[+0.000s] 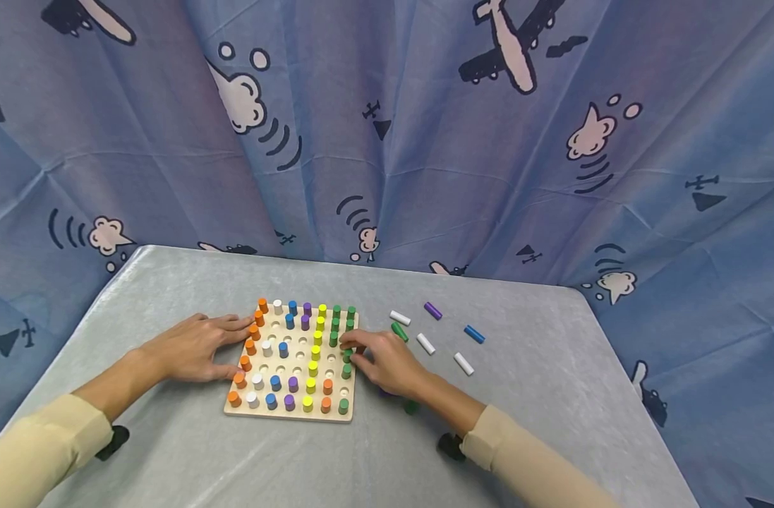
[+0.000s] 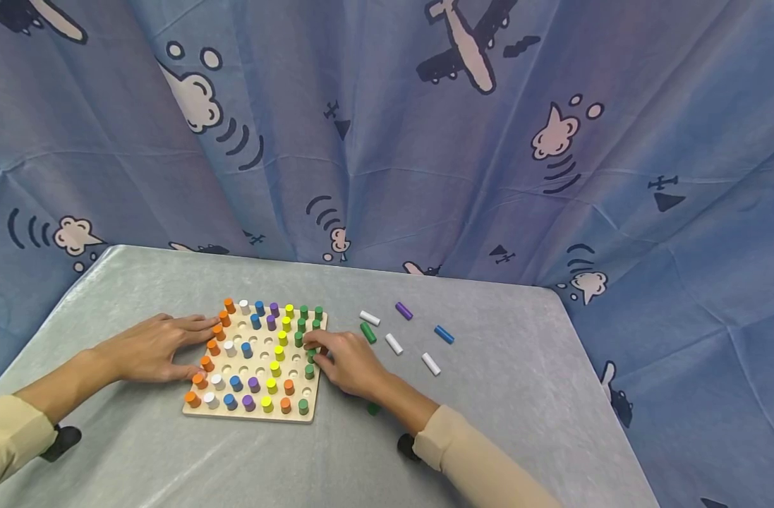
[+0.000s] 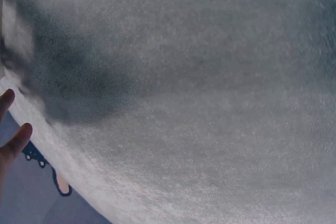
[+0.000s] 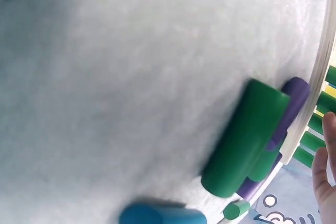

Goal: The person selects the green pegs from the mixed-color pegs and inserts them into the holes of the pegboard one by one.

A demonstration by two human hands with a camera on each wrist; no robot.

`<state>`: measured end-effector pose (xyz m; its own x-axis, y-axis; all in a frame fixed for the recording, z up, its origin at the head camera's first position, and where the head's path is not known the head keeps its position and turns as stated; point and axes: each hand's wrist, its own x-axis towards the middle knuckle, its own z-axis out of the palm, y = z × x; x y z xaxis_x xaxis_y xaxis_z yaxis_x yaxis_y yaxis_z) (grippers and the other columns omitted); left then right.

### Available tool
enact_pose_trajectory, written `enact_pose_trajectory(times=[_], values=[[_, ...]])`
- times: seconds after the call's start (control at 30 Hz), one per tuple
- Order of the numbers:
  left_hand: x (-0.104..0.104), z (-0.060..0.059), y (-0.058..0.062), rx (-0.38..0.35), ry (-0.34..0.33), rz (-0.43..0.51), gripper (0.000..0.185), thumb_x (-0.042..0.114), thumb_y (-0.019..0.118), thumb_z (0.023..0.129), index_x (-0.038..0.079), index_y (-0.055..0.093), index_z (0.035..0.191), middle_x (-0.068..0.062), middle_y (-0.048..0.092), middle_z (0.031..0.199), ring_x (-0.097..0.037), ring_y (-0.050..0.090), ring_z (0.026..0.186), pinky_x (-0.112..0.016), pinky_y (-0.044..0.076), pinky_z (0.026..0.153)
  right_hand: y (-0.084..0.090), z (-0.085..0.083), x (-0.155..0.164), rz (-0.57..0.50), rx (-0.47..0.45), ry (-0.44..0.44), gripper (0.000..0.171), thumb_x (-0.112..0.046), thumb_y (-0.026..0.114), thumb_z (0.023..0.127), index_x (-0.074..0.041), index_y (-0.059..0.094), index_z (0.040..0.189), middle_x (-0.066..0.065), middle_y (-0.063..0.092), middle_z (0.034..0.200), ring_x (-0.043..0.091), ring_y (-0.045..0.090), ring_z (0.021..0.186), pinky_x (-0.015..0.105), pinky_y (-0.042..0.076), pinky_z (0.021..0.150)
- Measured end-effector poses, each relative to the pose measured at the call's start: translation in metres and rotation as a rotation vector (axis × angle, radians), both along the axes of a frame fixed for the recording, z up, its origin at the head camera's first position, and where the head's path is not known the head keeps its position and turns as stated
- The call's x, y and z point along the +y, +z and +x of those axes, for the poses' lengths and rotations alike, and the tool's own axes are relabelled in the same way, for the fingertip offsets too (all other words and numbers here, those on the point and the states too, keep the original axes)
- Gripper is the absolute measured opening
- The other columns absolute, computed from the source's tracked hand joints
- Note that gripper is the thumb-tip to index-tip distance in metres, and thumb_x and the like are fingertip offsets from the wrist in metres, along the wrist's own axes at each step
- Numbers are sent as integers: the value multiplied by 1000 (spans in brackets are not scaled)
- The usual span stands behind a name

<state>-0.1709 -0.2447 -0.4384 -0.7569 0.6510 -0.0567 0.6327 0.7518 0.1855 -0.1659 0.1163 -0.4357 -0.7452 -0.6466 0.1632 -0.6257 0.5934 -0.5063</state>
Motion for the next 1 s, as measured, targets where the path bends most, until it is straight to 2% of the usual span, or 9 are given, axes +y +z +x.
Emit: enact_pose_trajectory(times=[0.2, 0.37, 0.6, 0.77, 1.0], values=[[0, 1, 0, -17, 20, -1, 83, 68, 59, 87, 3, 58, 138, -13, 50, 148, -40, 49, 132, -62, 42, 95, 8, -2, 9, -32, 27, 7, 32, -2, 70, 90, -8, 67, 122, 2, 74, 108, 9, 65, 87, 35, 55, 75], [0, 0, 1, -24, 27, -12, 82, 68, 59, 87, 4, 59, 138, -12, 50, 148, -40, 49, 133, -61, 43, 95, 12, -8, 24, -39, 45, -57, 33, -1, 71, 89, -8, 67, 122, 2, 74, 108, 10, 66, 87, 33, 53, 70], [0, 1, 1, -20, 19, -3, 82, 68, 59, 87, 3, 59, 137, -13, 50, 148, -41, 49, 132, -62, 43, 94, 8, -20, 49, -1, 15, -196, 33, -4, 72, 89, -7, 68, 121, 3, 75, 106, 15, 67, 89, 40, 54, 80], [1, 1, 1, -18, 17, -3, 83, 69, 58, 87, 3, 59, 138, -13, 50, 148, -41, 49, 132, -62, 42, 95, 2, -25, 63, 47, -26, -289, 35, -9, 76, 87, -8, 68, 121, 0, 75, 104, 18, 68, 95, 42, 53, 82], [2, 1, 1, -28, 25, -16, 83, 70, 58, 87, 4, 59, 138, -12, 50, 148, -41, 49, 132, -61, 43, 95, -7, -30, 75, 41, -41, -317, 34, -9, 79, 84, -7, 69, 116, 5, 75, 103, 22, 69, 97, 44, 54, 84]])
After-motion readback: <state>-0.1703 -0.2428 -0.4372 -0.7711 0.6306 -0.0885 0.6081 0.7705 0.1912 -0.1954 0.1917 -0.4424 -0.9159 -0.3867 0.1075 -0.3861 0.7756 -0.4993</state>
